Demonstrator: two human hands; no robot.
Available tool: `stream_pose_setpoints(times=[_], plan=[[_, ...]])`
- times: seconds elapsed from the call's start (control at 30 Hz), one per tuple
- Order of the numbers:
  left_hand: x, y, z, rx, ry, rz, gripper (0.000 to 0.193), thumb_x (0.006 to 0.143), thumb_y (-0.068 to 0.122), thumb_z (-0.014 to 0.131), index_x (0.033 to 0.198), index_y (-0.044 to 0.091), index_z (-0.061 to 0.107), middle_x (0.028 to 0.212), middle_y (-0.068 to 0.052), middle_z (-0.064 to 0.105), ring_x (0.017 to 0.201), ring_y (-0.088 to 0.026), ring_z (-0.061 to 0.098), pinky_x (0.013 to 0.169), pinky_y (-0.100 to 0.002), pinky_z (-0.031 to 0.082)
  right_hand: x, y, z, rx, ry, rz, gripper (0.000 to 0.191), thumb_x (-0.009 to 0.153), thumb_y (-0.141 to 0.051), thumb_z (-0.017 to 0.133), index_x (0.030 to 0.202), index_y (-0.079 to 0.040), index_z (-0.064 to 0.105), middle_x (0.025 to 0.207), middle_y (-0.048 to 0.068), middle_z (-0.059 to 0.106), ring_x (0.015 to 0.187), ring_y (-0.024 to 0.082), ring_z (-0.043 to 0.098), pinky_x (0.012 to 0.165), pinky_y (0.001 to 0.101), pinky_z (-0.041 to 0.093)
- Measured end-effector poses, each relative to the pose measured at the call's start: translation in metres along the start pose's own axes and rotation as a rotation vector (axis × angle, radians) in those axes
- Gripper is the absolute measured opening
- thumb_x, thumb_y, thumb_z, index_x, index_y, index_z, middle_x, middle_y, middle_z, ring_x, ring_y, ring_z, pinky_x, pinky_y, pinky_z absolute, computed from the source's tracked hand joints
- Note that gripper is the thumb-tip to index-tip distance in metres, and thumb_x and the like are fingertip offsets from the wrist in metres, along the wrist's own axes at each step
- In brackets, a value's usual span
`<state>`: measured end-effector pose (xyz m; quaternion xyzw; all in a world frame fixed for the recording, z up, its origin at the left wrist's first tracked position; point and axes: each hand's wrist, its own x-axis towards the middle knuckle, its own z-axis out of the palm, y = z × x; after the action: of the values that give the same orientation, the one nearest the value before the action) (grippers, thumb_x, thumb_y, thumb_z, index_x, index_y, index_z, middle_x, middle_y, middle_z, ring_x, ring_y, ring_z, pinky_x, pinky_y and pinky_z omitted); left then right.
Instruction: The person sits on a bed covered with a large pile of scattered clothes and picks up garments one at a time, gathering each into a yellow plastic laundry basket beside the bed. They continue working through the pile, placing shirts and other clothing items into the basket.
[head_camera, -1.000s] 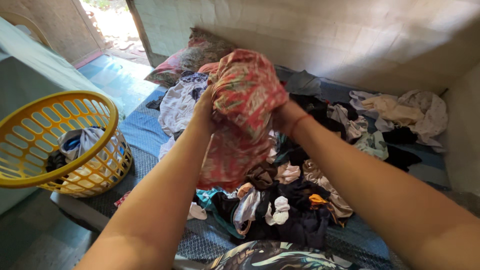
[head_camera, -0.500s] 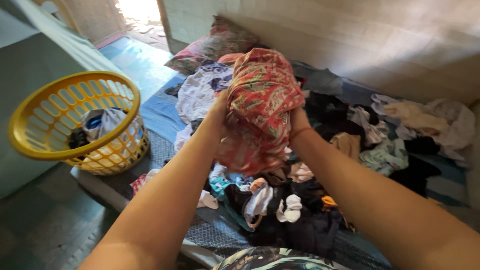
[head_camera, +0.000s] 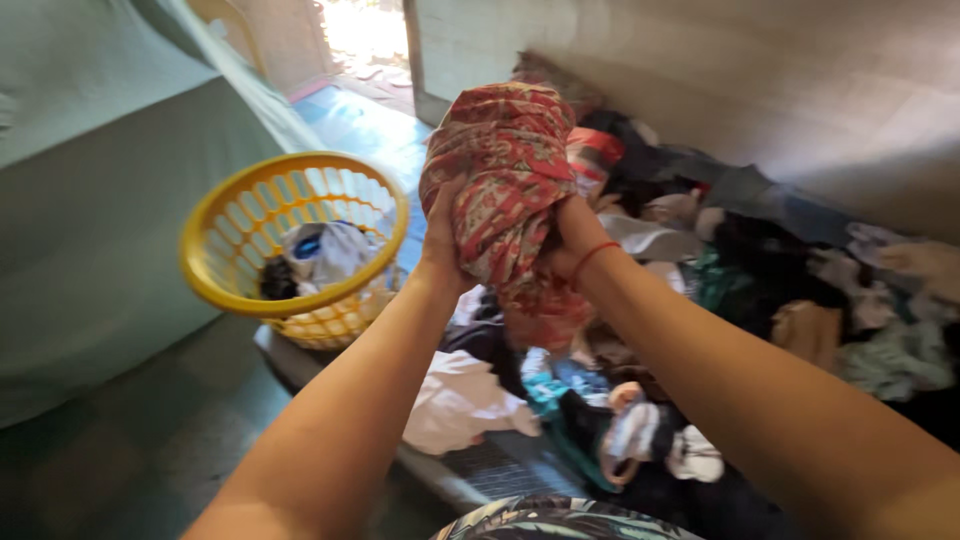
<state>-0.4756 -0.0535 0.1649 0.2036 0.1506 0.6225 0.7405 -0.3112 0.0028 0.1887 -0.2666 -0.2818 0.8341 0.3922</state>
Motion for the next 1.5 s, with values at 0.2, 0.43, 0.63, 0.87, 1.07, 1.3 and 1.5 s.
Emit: stream_pose_setpoints(times=[0.2,0.43,0.63,0.87,1.07,1.3,1.5], plan=[[-0.037,0.095,-0.074,0.182,0.317,0.137,0.052,0.082,0.040,0.070,0.118,0.002,0.071,0.110,-0.015,0.076,0.095,-0.029,0.075,0.088,-0.042,0.062,0.027,0.045,0.015,-0.470,-0.299,0.165,0.054,0.091,-0.028,0.074,0.138,-0.008,0.057,0.133,0.007,0.065,0.130,0.030,0.057,0.114,0.0532,0.044],[-0.056,0.162,-0.066,0.734,0.556,0.180,0.050,0.070,0.033,0.078,0.111,0.005,0.072,0.098,-0.012,0.076,0.080,-0.027,0.074,0.074,-0.040,0.061,0.058,0.048,0.056,-0.309,0.040,0.088,0.076,0.083,-0.060,0.064,0.150,-0.029,0.047,0.141,0.012,0.056,0.132,0.037,0.053,0.105,0.0694,0.040],[-0.036,0.181,-0.054,0.298,0.000,-0.075,0.049,0.082,0.031,0.073,0.120,0.001,0.067,0.105,-0.014,0.076,0.088,-0.026,0.076,0.084,-0.042,0.063,0.081,0.078,0.085,-0.039,-0.352,0.112,0.069,0.095,-0.061,0.055,0.149,-0.018,0.054,0.149,0.009,0.060,0.136,0.030,0.058,0.115,0.0557,0.045],[-0.001,0.252,-0.082,0.720,0.232,0.285,0.059,0.076,0.031,0.080,0.127,0.004,0.066,0.107,-0.009,0.076,0.087,-0.022,0.076,0.081,-0.038,0.062,0.157,0.066,0.115,-0.148,-0.355,0.093,0.059,0.101,-0.052,0.050,0.144,-0.013,0.057,0.142,0.010,0.063,0.129,0.028,0.061,0.111,0.0534,0.047],[0.001,0.289,-0.118,0.777,0.463,0.543,0.074,0.073,0.033,0.086,0.132,0.000,0.055,0.120,-0.012,0.070,0.104,-0.021,0.071,0.089,-0.034,0.060,0.204,0.075,0.153,-0.206,-0.385,0.067,0.056,0.103,-0.045,0.048,0.145,-0.008,0.055,0.142,0.011,0.064,0.129,0.028,0.063,0.108,0.0503,0.052],[0.018,0.365,-0.202,1.107,0.587,0.615,0.082,0.072,0.044,0.085,0.132,-0.003,0.056,0.125,-0.015,0.070,0.112,-0.023,0.070,0.095,-0.033,0.056,0.254,0.111,0.191,-0.233,-0.364,0.018,0.049,0.100,-0.039,0.049,0.144,-0.019,0.053,0.139,0.006,0.065,0.127,0.025,0.063,0.106,0.0500,0.052],[0.030,0.361,-0.345,1.397,0.126,0.080,0.062,0.077,0.038,0.074,0.124,-0.001,0.071,0.124,-0.030,0.070,0.106,-0.041,0.069,0.088,-0.048,0.057,0.306,0.186,0.114,-0.620,0.139,0.238,0.066,0.095,-0.065,0.046,0.133,-0.014,0.062,0.119,0.015,0.069,0.096,0.031,0.067,0.077,0.0500,0.054]])
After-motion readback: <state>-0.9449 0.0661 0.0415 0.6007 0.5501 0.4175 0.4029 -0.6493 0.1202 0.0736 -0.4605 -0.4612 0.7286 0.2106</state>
